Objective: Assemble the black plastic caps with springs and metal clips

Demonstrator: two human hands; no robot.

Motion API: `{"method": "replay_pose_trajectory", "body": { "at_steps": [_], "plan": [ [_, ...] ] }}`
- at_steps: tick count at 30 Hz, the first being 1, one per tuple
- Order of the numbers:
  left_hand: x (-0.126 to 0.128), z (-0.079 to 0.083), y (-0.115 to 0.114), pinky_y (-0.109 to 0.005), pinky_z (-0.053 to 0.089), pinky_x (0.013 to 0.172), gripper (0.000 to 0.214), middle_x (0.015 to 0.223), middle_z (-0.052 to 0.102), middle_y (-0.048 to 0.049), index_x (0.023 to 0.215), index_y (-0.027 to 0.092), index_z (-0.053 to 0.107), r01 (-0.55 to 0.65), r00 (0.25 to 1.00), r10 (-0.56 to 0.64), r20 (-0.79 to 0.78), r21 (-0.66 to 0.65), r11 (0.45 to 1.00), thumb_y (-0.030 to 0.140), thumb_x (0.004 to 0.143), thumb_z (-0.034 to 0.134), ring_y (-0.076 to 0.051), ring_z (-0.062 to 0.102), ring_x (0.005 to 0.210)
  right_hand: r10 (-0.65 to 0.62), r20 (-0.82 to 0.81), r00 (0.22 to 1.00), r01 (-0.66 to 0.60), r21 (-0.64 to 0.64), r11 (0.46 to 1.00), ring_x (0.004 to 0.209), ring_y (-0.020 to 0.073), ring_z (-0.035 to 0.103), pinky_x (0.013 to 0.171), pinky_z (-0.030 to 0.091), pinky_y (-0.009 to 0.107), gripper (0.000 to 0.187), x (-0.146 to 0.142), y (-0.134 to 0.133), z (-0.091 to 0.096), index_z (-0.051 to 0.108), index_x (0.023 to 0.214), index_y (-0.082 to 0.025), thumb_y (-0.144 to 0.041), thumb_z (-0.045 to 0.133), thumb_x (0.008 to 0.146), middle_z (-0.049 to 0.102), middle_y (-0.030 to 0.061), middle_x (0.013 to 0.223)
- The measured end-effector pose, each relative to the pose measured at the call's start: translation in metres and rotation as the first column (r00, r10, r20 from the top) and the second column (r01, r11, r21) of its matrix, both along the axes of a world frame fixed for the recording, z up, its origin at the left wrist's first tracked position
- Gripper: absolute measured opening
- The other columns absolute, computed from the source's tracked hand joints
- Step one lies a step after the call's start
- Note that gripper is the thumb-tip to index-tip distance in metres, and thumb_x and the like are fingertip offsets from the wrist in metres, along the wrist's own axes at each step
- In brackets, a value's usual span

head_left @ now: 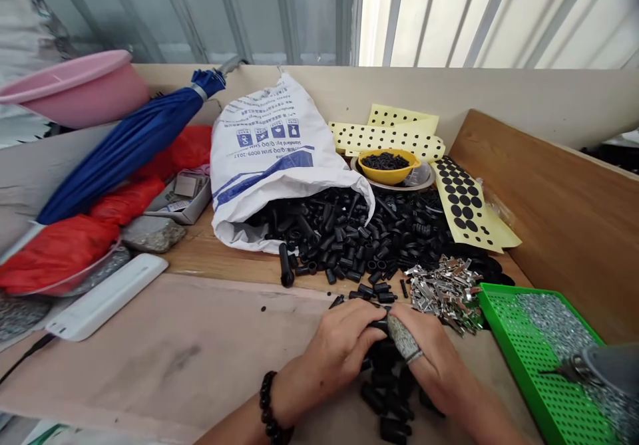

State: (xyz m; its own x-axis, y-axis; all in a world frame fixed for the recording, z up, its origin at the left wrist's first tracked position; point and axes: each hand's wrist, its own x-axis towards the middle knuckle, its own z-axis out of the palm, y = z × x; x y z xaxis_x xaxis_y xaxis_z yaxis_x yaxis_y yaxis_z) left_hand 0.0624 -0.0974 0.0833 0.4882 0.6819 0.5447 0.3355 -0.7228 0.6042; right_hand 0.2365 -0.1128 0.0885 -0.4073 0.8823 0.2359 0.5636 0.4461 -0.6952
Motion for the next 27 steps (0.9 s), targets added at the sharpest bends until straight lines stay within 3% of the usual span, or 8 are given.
{"method": "replay_pose_trajectory", "body": {
  "at_steps": [4, 7, 11, 14, 21, 27],
  "plan": [
    [0.000, -0.001, 0.000, -0.030, 0.048, 0.077, 0.019, 0.092, 0.068, -0.0096, 0.101, 0.013, 0.059, -0.016, 0.999, 0.017, -0.029, 0.032, 0.999, 0.016, 0.090, 0.044, -0.020, 0.061, 0.086, -0.045, -0.013, 0.999, 0.045, -0.023, 0.999, 0.061, 0.0154, 0.049, 0.055, 0.034, 0.026, 0.017, -0.003, -0.001, 0.002, 0.040, 0.071, -0.022, -0.014, 0.031, 0.083, 0.055, 0.0005, 0.067],
    [0.000, 0.000, 0.002, -0.027, 0.048, 0.076, 0.018, 0.091, 0.068, -0.0065, 0.099, 0.015, 0.062, -0.018, 1.000, 0.019, 0.008, -0.166, 0.986, 0.017, 0.088, 0.048, -0.018, 0.062, 0.083, -0.050, 0.062, 0.997, 0.046, 0.075, 0.996, 0.058, 0.0157, 0.048, 0.053, 0.033, 0.026, 0.017, -0.003, 0.001, -0.004, 0.040, 0.070, -0.022, -0.015, 0.031, 0.083, 0.054, 0.0016, 0.064],
    [-0.002, -0.001, 0.006, -0.023, 0.047, 0.069, 0.017, 0.081, 0.068, -0.0014, 0.094, 0.018, 0.066, 0.004, 0.994, 0.052, 0.100, -0.490, 0.872, 0.018, 0.083, 0.054, -0.015, 0.061, 0.072, -0.038, 0.155, 0.987, -0.005, 0.266, 0.964, 0.055, 0.0155, 0.046, 0.052, 0.032, 0.026, 0.019, -0.003, 0.005, -0.011, 0.038, 0.068, -0.022, -0.015, 0.030, 0.085, 0.050, 0.0016, 0.061],
    [-0.004, -0.001, 0.010, -0.021, 0.045, 0.056, 0.019, 0.068, 0.064, 0.0002, 0.093, 0.016, 0.067, 0.060, 0.984, 0.056, 0.168, -0.613, 0.788, 0.021, 0.081, 0.054, -0.013, 0.058, 0.058, -0.025, 0.201, 0.979, -0.030, 0.264, 0.964, 0.057, 0.0154, 0.045, 0.052, 0.034, 0.025, 0.020, -0.002, 0.007, -0.008, 0.039, 0.069, -0.021, -0.014, 0.030, 0.085, 0.050, 0.0023, 0.063],
    [-0.005, 0.003, 0.015, -0.020, 0.043, 0.055, 0.019, 0.067, 0.064, 0.0003, 0.091, 0.015, 0.067, 0.076, 0.984, 0.046, 0.172, -0.639, 0.765, 0.021, 0.078, 0.055, -0.012, 0.057, 0.058, 0.101, 0.297, 0.950, -0.161, 0.186, 0.969, 0.074, 0.0195, 0.050, 0.067, 0.042, 0.032, 0.019, 0.005, 0.008, 0.000, 0.050, 0.084, -0.017, -0.010, 0.033, 0.082, 0.055, 0.0076, 0.080],
    [-0.005, 0.004, 0.016, -0.024, 0.046, 0.064, 0.018, 0.077, 0.070, -0.0015, 0.090, 0.017, 0.068, 0.024, 0.993, 0.043, 0.113, -0.529, 0.848, 0.019, 0.078, 0.055, -0.015, 0.060, 0.067, 0.100, 0.336, 0.937, -0.167, 0.175, 0.970, 0.071, 0.0187, 0.049, 0.063, 0.040, 0.030, 0.017, 0.006, 0.010, -0.006, 0.048, 0.080, -0.018, -0.008, 0.035, 0.079, 0.056, 0.0068, 0.077]
  ]
}}
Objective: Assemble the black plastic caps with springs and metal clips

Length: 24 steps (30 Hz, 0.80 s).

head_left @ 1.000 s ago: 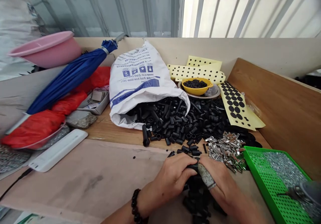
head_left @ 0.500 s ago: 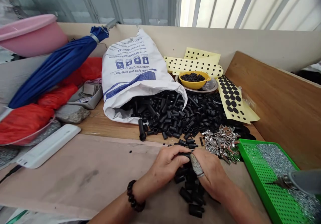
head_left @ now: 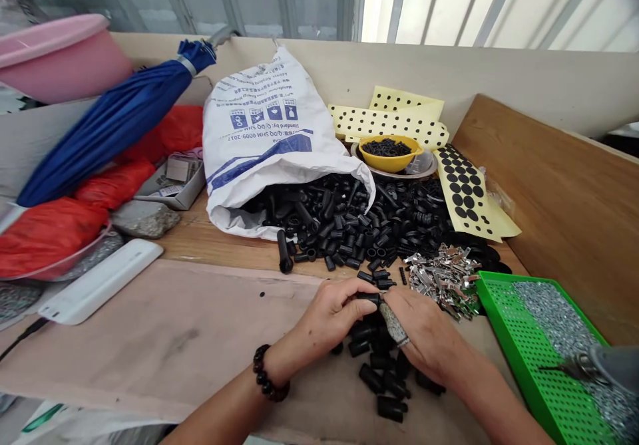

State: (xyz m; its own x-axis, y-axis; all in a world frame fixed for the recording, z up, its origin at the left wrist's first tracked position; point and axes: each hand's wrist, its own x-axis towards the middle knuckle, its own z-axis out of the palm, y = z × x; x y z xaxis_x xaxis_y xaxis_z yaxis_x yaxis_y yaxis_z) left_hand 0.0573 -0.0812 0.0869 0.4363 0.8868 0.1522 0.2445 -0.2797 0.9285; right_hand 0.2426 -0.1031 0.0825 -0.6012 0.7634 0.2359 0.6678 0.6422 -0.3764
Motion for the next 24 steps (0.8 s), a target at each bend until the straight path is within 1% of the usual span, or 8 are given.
{"method": "replay_pose_trajectory", "body": {
  "at_steps": [5, 10, 14, 16, 18, 20, 21, 24],
  "plan": [
    [-0.005, -0.002, 0.002, -0.026, 0.046, 0.074, 0.018, 0.087, 0.070, -0.0025, 0.094, 0.018, 0.067, 0.014, 0.998, -0.006, -0.065, 0.118, 0.993, 0.019, 0.082, 0.054, -0.016, 0.062, 0.077, -0.024, 0.003, 1.000, 0.025, -0.045, 0.999, 0.066, 0.0172, 0.049, 0.060, 0.037, 0.028, 0.015, -0.005, 0.003, 0.000, 0.045, 0.076, -0.018, -0.010, 0.034, 0.081, 0.055, 0.0053, 0.072],
    [-0.012, -0.002, 0.003, -0.024, 0.045, 0.077, 0.018, 0.092, 0.070, -0.0022, 0.096, 0.018, 0.066, 0.020, 0.996, -0.004, -0.092, 0.171, 0.985, 0.020, 0.085, 0.053, -0.016, 0.062, 0.082, -0.037, 0.022, 0.999, 0.039, -0.104, 0.994, 0.062, 0.0156, 0.050, 0.057, 0.036, 0.026, 0.018, -0.016, 0.006, 0.010, 0.047, 0.074, -0.019, -0.010, 0.034, 0.082, 0.057, 0.0036, 0.070],
    [-0.019, -0.002, 0.004, -0.027, 0.045, 0.079, 0.017, 0.092, 0.069, -0.0030, 0.097, 0.019, 0.065, 0.009, 0.991, 0.017, -0.134, 0.185, 0.983, 0.021, 0.085, 0.053, -0.017, 0.061, 0.084, -0.019, -0.056, 0.998, 0.008, -0.184, 0.983, 0.073, 0.0161, 0.057, 0.066, 0.042, 0.026, 0.021, -0.013, 0.008, 0.020, 0.054, 0.088, -0.018, -0.010, 0.035, 0.085, 0.064, 0.0043, 0.082],
    [-0.024, -0.003, 0.004, -0.029, 0.045, 0.080, 0.016, 0.093, 0.067, -0.0039, 0.096, 0.019, 0.064, 0.011, 0.986, 0.027, -0.163, 0.223, 0.975, 0.020, 0.085, 0.053, -0.018, 0.060, 0.086, -0.070, -0.104, 0.992, 0.049, -0.193, 0.980, 0.083, 0.0168, 0.059, 0.071, 0.043, 0.027, 0.024, -0.001, 0.010, 0.021, 0.054, 0.101, -0.020, -0.013, 0.037, 0.086, 0.065, 0.0041, 0.094],
    [-0.029, -0.007, 0.002, -0.030, 0.044, 0.082, 0.015, 0.095, 0.065, -0.0049, 0.094, 0.019, 0.064, 0.004, 0.976, 0.054, -0.209, 0.270, 0.963, 0.019, 0.085, 0.052, -0.019, 0.057, 0.090, -0.205, -0.092, 0.974, 0.190, -0.144, 0.971, 0.086, 0.0178, 0.059, 0.073, 0.044, 0.029, 0.026, 0.015, 0.015, 0.018, 0.053, 0.105, -0.022, -0.013, 0.037, 0.086, 0.064, 0.0038, 0.098],
    [-0.035, -0.014, 0.000, -0.031, 0.044, 0.083, 0.015, 0.096, 0.063, -0.0054, 0.094, 0.019, 0.064, 0.001, 0.964, 0.081, -0.255, 0.308, 0.951, 0.019, 0.085, 0.052, -0.019, 0.055, 0.092, -0.335, -0.013, 0.942, 0.335, -0.034, 0.942, 0.082, 0.0193, 0.056, 0.070, 0.043, 0.031, 0.027, 0.033, 0.021, 0.010, 0.055, 0.098, -0.021, -0.010, 0.036, 0.083, 0.060, 0.0049, 0.093],
    [-0.037, -0.018, 0.000, -0.032, 0.044, 0.083, 0.014, 0.096, 0.062, -0.0055, 0.094, 0.019, 0.063, 0.008, 0.959, 0.084, -0.272, 0.323, 0.946, 0.019, 0.085, 0.052, -0.020, 0.054, 0.092, -0.376, 0.043, 0.926, 0.375, 0.033, 0.926, 0.082, 0.0209, 0.054, 0.069, 0.042, 0.032, 0.027, 0.041, 0.024, 0.005, 0.056, 0.095, -0.020, -0.008, 0.037, 0.079, 0.059, 0.0061, 0.090],
    [-0.039, -0.030, -0.002, -0.032, 0.044, 0.082, 0.014, 0.097, 0.059, -0.0057, 0.094, 0.020, 0.063, 0.060, 0.949, 0.053, -0.311, 0.342, 0.938, 0.019, 0.085, 0.052, -0.020, 0.052, 0.093, -0.396, 0.192, 0.898, 0.367, 0.169, 0.914, 0.083, 0.0236, 0.049, 0.069, 0.041, 0.034, 0.030, 0.052, 0.035, -0.009, 0.058, 0.087, -0.018, -0.002, 0.042, 0.067, 0.055, 0.0084, 0.086]
  ]
}}
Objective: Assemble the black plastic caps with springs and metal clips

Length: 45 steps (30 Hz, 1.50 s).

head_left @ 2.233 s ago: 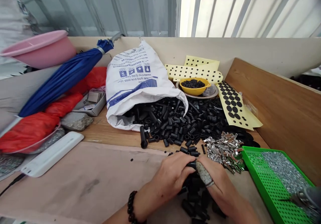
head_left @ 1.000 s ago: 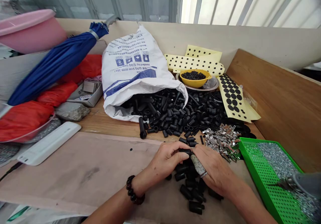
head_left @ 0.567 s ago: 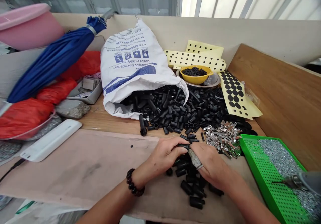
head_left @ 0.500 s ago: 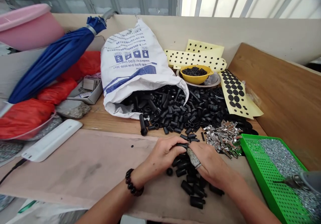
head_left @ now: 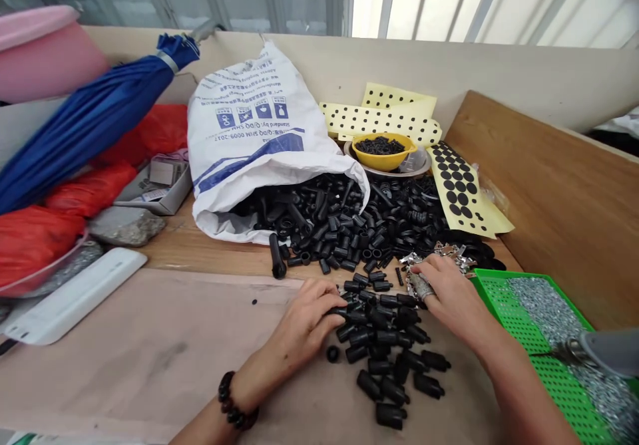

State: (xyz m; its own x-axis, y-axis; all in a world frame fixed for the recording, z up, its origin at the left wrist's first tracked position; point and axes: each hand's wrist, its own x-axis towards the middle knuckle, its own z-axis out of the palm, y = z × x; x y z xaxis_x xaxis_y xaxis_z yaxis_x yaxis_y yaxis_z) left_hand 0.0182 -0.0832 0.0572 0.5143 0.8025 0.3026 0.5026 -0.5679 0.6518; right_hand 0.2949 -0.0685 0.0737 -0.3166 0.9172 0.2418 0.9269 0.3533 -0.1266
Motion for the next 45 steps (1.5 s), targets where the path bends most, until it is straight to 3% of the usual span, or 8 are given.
{"method": "replay_pose_trajectory", "body": {
  "at_steps": [4, 7, 13, 20, 29, 33, 37, 45],
  "plan": [
    [0.001, -0.006, -0.001, -0.033, 0.043, 0.082, 0.016, 0.099, 0.058, -0.0064, 0.096, 0.019, 0.062, 0.021, 1.000, -0.021, -0.008, 0.008, 1.000, 0.016, 0.085, 0.051, -0.020, 0.051, 0.095, 0.036, 0.112, 0.993, -0.039, 0.021, 0.999, 0.077, 0.0239, 0.044, 0.067, 0.039, 0.035, 0.026, -0.007, 0.011, -0.006, 0.059, 0.076, -0.017, 0.000, 0.046, 0.060, 0.055, 0.0096, 0.080],
    [0.002, -0.002, -0.002, -0.032, 0.042, 0.083, 0.015, 0.098, 0.059, -0.0063, 0.095, 0.018, 0.062, 0.012, 0.999, -0.013, 0.034, 0.006, 1.000, 0.014, 0.085, 0.051, -0.019, 0.052, 0.093, 0.085, 0.037, 0.996, -0.085, -0.010, 0.996, 0.079, 0.0233, 0.043, 0.068, 0.038, 0.035, 0.025, -0.022, 0.007, 0.006, 0.059, 0.080, -0.017, -0.001, 0.046, 0.066, 0.054, 0.0091, 0.082],
    [0.008, 0.017, -0.003, -0.025, 0.044, 0.078, 0.015, 0.090, 0.065, -0.0016, 0.096, 0.018, 0.062, -0.019, 0.986, 0.050, 0.159, -0.187, 0.982, 0.014, 0.083, 0.056, -0.016, 0.058, 0.086, 0.349, -0.084, 0.933, -0.357, -0.117, 0.927, 0.085, 0.0227, 0.044, 0.075, 0.034, 0.036, 0.020, -0.059, -0.026, 0.031, 0.055, 0.087, -0.017, -0.004, 0.046, 0.075, 0.054, 0.0080, 0.089],
    [0.011, 0.023, -0.011, -0.022, 0.044, 0.078, 0.017, 0.093, 0.066, -0.0024, 0.098, 0.017, 0.062, 0.037, 0.973, -0.001, 0.231, -0.152, 0.988, 0.012, 0.083, 0.056, -0.014, 0.060, 0.086, 0.386, -0.070, 0.920, -0.391, -0.088, 0.916, 0.076, 0.0210, 0.040, 0.069, 0.032, 0.035, 0.017, -0.074, -0.038, 0.019, 0.053, 0.079, -0.016, -0.002, 0.045, 0.073, 0.051, 0.0064, 0.081],
    [0.009, 0.010, -0.017, -0.024, 0.046, 0.075, 0.014, 0.090, 0.064, -0.0054, 0.097, 0.015, 0.060, 0.069, 0.979, -0.054, 0.197, -0.066, 0.995, 0.012, 0.086, 0.052, -0.015, 0.059, 0.084, 0.353, -0.170, 0.920, -0.378, -0.152, 0.913, 0.078, 0.0204, 0.042, 0.073, 0.034, 0.035, 0.017, -0.077, -0.043, 0.008, 0.052, 0.082, -0.017, -0.005, 0.042, 0.077, 0.053, 0.0056, 0.084],
    [0.004, 0.006, -0.015, -0.024, 0.046, 0.075, 0.015, 0.089, 0.063, -0.0050, 0.098, 0.015, 0.060, 0.085, 0.990, -0.076, 0.115, -0.078, 0.993, 0.012, 0.086, 0.051, -0.016, 0.058, 0.084, 0.205, -0.146, 0.968, -0.225, -0.144, 0.964, 0.079, 0.0187, 0.048, 0.071, 0.035, 0.031, 0.015, -0.053, -0.024, 0.015, 0.054, 0.084, -0.020, -0.014, 0.040, 0.087, 0.056, 0.0034, 0.082],
    [-0.005, 0.002, -0.013, -0.026, 0.046, 0.078, 0.018, 0.094, 0.062, -0.0068, 0.101, 0.015, 0.060, 0.102, 0.995, -0.100, 0.026, -0.096, 0.990, 0.012, 0.087, 0.048, -0.017, 0.058, 0.088, -0.093, 0.287, 0.953, 0.130, -0.109, 0.986, 0.084, 0.0236, 0.050, 0.066, 0.035, 0.032, 0.012, -0.028, 0.006, 0.009, 0.060, 0.085, -0.016, -0.014, 0.048, 0.081, 0.059, 0.0084, 0.088],
    [-0.014, 0.001, -0.015, -0.026, 0.045, 0.083, 0.019, 0.102, 0.059, -0.0076, 0.101, 0.016, 0.059, 0.126, 0.991, -0.130, -0.022, -0.143, 0.982, 0.010, 0.086, 0.048, -0.016, 0.056, 0.094, -0.138, 0.380, 0.915, 0.182, -0.081, 0.980, 0.092, 0.0272, 0.047, 0.066, 0.031, 0.035, 0.015, -0.030, 0.020, -0.006, 0.062, 0.082, -0.014, -0.009, 0.053, 0.071, 0.060, 0.0113, 0.091]
  ]
}}
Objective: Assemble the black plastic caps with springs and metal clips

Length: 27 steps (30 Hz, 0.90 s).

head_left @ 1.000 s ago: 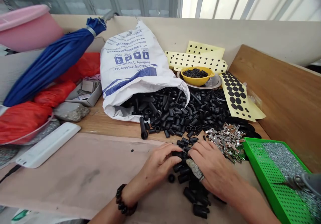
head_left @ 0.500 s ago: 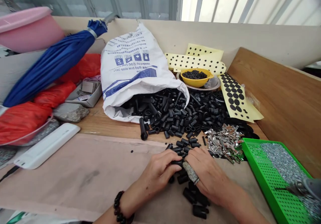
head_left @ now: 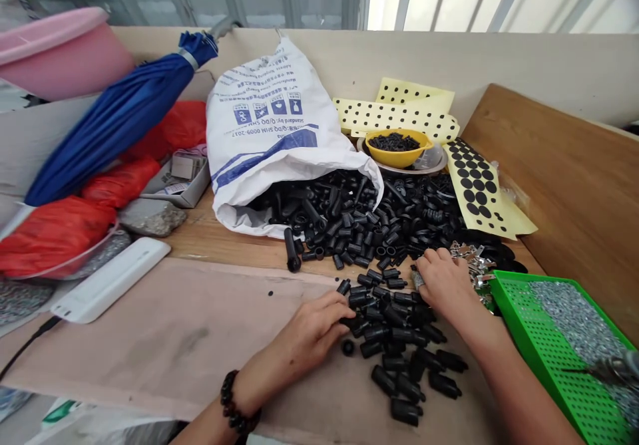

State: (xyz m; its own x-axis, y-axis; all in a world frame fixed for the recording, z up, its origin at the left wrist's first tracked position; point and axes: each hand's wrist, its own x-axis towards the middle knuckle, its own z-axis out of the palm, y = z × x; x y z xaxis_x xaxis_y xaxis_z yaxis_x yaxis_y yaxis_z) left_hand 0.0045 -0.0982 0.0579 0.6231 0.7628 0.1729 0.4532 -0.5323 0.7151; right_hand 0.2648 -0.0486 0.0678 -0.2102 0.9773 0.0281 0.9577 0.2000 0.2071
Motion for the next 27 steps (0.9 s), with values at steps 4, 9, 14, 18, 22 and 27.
{"method": "replay_pose_trajectory", "body": {
  "at_steps": [4, 9, 14, 18, 22, 27],
  "plan": [
    [-0.001, 0.008, 0.006, -0.025, 0.045, 0.081, 0.016, 0.097, 0.061, -0.0058, 0.097, 0.016, 0.060, -0.003, 1.000, 0.003, 0.002, 0.011, 1.000, 0.012, 0.087, 0.048, -0.016, 0.057, 0.091, 0.029, -0.002, 1.000, -0.029, 0.005, 1.000, 0.091, 0.0261, 0.046, 0.069, 0.029, 0.036, 0.014, -0.001, 0.000, 0.002, 0.061, 0.080, -0.014, -0.008, 0.053, 0.070, 0.060, 0.0104, 0.090],
    [0.008, 0.022, 0.025, -0.025, 0.043, 0.077, 0.015, 0.090, 0.063, -0.0039, 0.095, 0.017, 0.062, -0.044, 0.999, 0.043, 0.018, 0.066, 0.997, 0.016, 0.088, 0.049, -0.015, 0.058, 0.084, 0.096, -0.031, 0.995, -0.095, 0.014, 0.995, 0.091, 0.0250, 0.046, 0.072, 0.027, 0.037, 0.018, -0.001, 0.001, -0.002, 0.060, 0.081, -0.016, -0.006, 0.053, 0.067, 0.059, 0.0080, 0.091],
    [0.041, 0.033, 0.052, -0.026, 0.042, 0.081, 0.019, 0.092, 0.064, -0.0040, 0.093, 0.017, 0.065, -0.054, 0.996, 0.053, 0.067, 0.001, 0.999, 0.014, 0.086, 0.048, -0.016, 0.057, 0.087, 0.141, -0.097, 0.985, -0.139, 0.031, 0.990, 0.087, 0.0223, 0.047, 0.070, 0.028, 0.034, 0.018, 0.006, 0.004, -0.001, 0.059, 0.078, -0.017, -0.005, 0.053, 0.066, 0.059, 0.0058, 0.087],
    [0.075, 0.038, 0.072, -0.030, 0.044, 0.079, 0.015, 0.084, 0.067, -0.0031, 0.088, 0.016, 0.067, -0.076, 0.982, 0.104, 0.156, -0.176, 0.981, 0.018, 0.078, 0.056, -0.018, 0.058, 0.081, 0.213, -0.196, 0.957, -0.205, 0.061, 0.977, 0.086, 0.0197, 0.046, 0.071, 0.029, 0.031, 0.021, 0.008, -0.003, 0.016, 0.057, 0.081, -0.019, -0.005, 0.048, 0.069, 0.057, 0.0032, 0.087],
    [0.094, 0.035, 0.081, -0.022, 0.047, 0.057, 0.011, 0.061, 0.061, 0.0001, 0.077, 0.012, 0.065, -0.015, 0.962, 0.111, 0.250, -0.356, 0.934, 0.018, 0.076, 0.055, -0.013, 0.058, 0.058, 0.326, -0.295, 0.898, -0.283, 0.180, 0.942, 0.083, 0.0218, 0.045, 0.073, 0.032, 0.033, 0.016, 0.003, -0.013, 0.027, 0.056, 0.081, -0.017, -0.008, 0.045, 0.075, 0.055, 0.0063, 0.084],
    [0.091, 0.035, 0.075, -0.019, 0.047, 0.053, 0.010, 0.059, 0.057, 0.0010, 0.082, 0.010, 0.058, -0.021, 0.913, 0.221, 0.342, -0.502, 0.864, 0.016, 0.078, 0.052, -0.008, 0.056, 0.050, 0.305, -0.440, 0.845, -0.234, 0.209, 0.950, 0.075, 0.0211, 0.049, 0.068, 0.037, 0.031, 0.018, -0.009, -0.021, 0.024, 0.054, 0.083, -0.017, -0.013, 0.037, 0.083, 0.055, 0.0070, 0.078]
  ]
}}
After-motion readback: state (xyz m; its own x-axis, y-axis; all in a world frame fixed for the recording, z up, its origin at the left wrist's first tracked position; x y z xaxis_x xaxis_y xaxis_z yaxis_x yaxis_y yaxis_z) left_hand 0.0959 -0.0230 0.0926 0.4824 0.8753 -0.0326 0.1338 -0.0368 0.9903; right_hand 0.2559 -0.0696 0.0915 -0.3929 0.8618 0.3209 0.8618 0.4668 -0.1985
